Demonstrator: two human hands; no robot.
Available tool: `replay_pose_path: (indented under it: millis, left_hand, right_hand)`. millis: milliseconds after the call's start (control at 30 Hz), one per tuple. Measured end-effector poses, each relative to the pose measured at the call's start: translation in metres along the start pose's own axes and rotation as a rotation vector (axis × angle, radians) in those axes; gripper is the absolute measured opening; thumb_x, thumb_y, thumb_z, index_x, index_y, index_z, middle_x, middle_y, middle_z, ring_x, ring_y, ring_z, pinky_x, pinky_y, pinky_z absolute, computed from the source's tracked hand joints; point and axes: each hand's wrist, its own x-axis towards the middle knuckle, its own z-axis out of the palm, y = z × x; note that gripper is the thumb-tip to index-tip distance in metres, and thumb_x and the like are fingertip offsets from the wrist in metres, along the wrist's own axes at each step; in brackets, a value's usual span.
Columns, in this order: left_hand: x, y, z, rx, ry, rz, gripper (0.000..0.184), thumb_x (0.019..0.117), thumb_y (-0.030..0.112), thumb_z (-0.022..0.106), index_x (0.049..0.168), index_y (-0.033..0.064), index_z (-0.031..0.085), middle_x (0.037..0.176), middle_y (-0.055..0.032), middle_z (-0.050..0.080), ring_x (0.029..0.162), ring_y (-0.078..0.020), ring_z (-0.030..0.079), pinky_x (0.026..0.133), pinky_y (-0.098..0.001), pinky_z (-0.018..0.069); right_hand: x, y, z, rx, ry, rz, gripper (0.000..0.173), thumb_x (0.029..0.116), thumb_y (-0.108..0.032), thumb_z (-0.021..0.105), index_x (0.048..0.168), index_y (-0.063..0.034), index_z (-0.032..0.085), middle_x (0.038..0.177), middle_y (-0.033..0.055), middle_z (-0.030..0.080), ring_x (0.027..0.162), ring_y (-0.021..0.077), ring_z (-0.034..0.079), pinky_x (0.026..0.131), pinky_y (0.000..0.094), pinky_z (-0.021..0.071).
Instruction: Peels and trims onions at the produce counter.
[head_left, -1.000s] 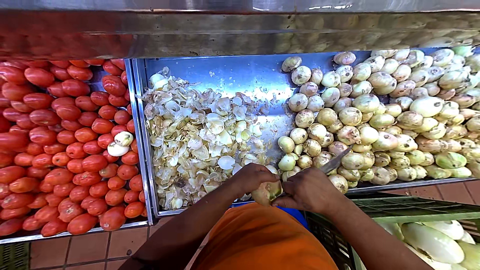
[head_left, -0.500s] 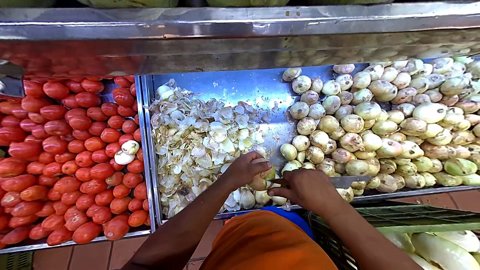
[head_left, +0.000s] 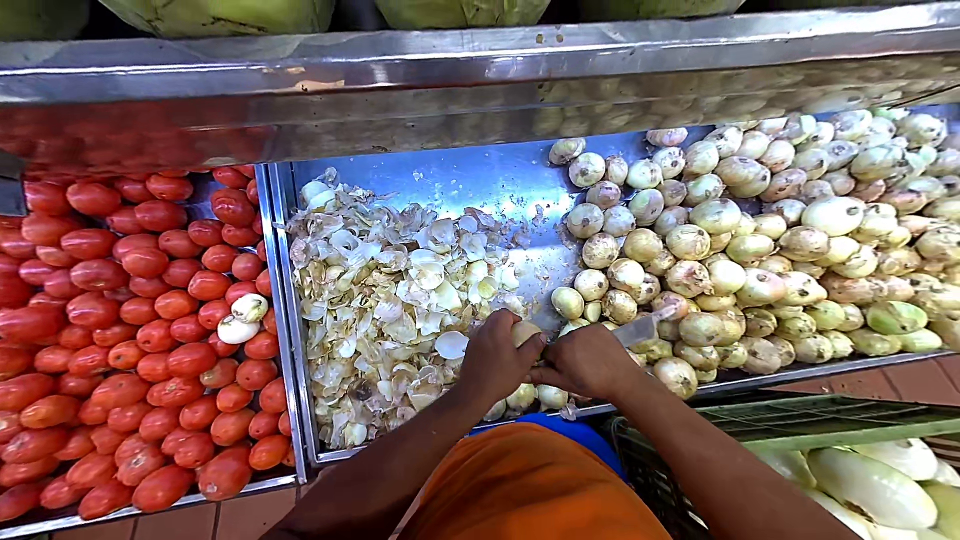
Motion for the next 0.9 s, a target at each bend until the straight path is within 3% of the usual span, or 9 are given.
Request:
replay_pose_path:
  millis: [67, 200, 333, 400, 467, 567, 633, 767, 900]
  left_hand:
    - [0.014, -0.004, 0.007, -0.070, -0.059, -0.062, 0.049, 0.0976, 0.052, 0.064, 0.121, 0.0084, 0.063, 0.109, -0.0127, 0.067, 0.100, -0.0283, 0.067, 0.088, -0.0545, 0.0549]
    - [0.039, -0.013, 0.021, -0.250, -0.097, -0.188, 0.049, 0.0974, 0.053, 0.064, 0.115, 0.0071, 0.064, 0.100, -0.0151, 0.067, 0.093, -0.0301, 0.066, 0.084, -0.0556, 0.0541]
    - [0.057, -0.034, 0.050, -0.473, -0.059, -0.328, 0.051, 0.0971, 0.051, 0.063, 0.114, 0.0030, 0.064, 0.104, -0.0203, 0.067, 0.096, -0.0341, 0.066, 0.083, -0.0566, 0.0540]
    - [0.075, -0.048, 0.050, -0.666, 0.005, -0.444, 0.058, 0.1000, 0.050, 0.058, 0.127, -0.0014, 0.061, 0.118, -0.0254, 0.065, 0.109, -0.0391, 0.064, 0.092, -0.0610, 0.0522]
    - [0.089, -0.055, 0.029, -0.831, -0.007, -0.495, 0.063, 0.1027, 0.054, 0.051, 0.140, 0.0030, 0.053, 0.128, -0.0229, 0.062, 0.115, -0.0370, 0.062, 0.095, -0.0589, 0.0523]
    - [0.087, -0.053, -0.006, -0.887, -0.114, -0.440, 0.061, 0.1025, 0.056, 0.049, 0.139, 0.0083, 0.056, 0.125, -0.0186, 0.066, 0.111, -0.0331, 0.065, 0.092, -0.0544, 0.0545]
    - [0.078, -0.051, -0.016, -0.810, -0.158, -0.352, 0.057, 0.1033, 0.054, 0.050, 0.136, 0.0078, 0.057, 0.123, -0.0185, 0.066, 0.111, -0.0322, 0.065, 0.094, -0.0537, 0.0536]
    - [0.068, -0.041, -0.020, -0.647, -0.207, -0.223, 0.045, 0.1026, 0.048, 0.057, 0.119, 0.0059, 0.063, 0.110, -0.0179, 0.068, 0.101, -0.0294, 0.066, 0.089, -0.0515, 0.0538]
    - [0.061, -0.028, -0.020, -0.480, -0.330, -0.148, 0.043, 0.1006, 0.046, 0.061, 0.109, 0.0046, 0.065, 0.102, -0.0163, 0.067, 0.095, -0.0274, 0.066, 0.086, -0.0513, 0.0533]
  right_hand:
    - [0.005, 0.014, 0.008, -0.018, 0.049, -0.084, 0.080, 0.0935, -0.084, 0.029, 0.067, -0.0147, 0.061, 0.055, 0.0020, 0.054, 0.056, 0.0211, 0.063, 0.051, 0.0437, 0.0488]
    - [0.011, 0.029, 0.013, -0.039, 0.038, -0.082, 0.079, 0.0951, -0.082, 0.028, 0.067, -0.0145, 0.058, 0.056, 0.0021, 0.054, 0.056, 0.0211, 0.062, 0.051, 0.0430, 0.0480]
    - [0.009, 0.031, 0.012, -0.045, -0.107, -0.041, 0.082, 0.0953, -0.082, 0.025, 0.070, -0.0128, 0.060, 0.061, 0.0051, 0.058, 0.063, 0.0247, 0.065, 0.057, 0.0472, 0.0510]
    - [0.003, 0.021, 0.014, 0.015, -0.229, -0.063, 0.083, 0.0954, -0.082, 0.029, 0.077, -0.0084, 0.064, 0.068, 0.0111, 0.063, 0.072, 0.0323, 0.069, 0.065, 0.0560, 0.0532]
    - [-0.004, 0.013, 0.023, 0.075, -0.243, -0.051, 0.076, 0.0973, -0.076, 0.038, 0.083, -0.0065, 0.065, 0.074, 0.0141, 0.066, 0.076, 0.0356, 0.070, 0.067, 0.0586, 0.0534]
    - [-0.003, 0.012, 0.016, 0.195, -0.296, 0.138, 0.056, 0.0990, -0.061, 0.056, 0.112, -0.0083, 0.069, 0.103, 0.0142, 0.071, 0.097, 0.0354, 0.070, 0.083, 0.0597, 0.0550]
    - [-0.004, 0.016, 0.010, 0.236, -0.246, 0.186, 0.059, 0.0962, -0.066, 0.056, 0.120, -0.0134, 0.068, 0.105, 0.0095, 0.071, 0.096, 0.0302, 0.070, 0.084, 0.0559, 0.0563]
    - [0.000, 0.019, -0.006, 0.211, -0.055, 0.179, 0.063, 0.0919, -0.075, 0.054, 0.095, -0.0135, 0.068, 0.084, 0.0057, 0.067, 0.078, 0.0257, 0.068, 0.071, 0.0520, 0.0557]
    - [0.012, 0.020, -0.019, 0.077, -0.060, 0.123, 0.070, 0.0810, -0.086, 0.055, 0.087, -0.0170, 0.066, 0.076, 0.0016, 0.065, 0.074, 0.0215, 0.068, 0.066, 0.0479, 0.0547]
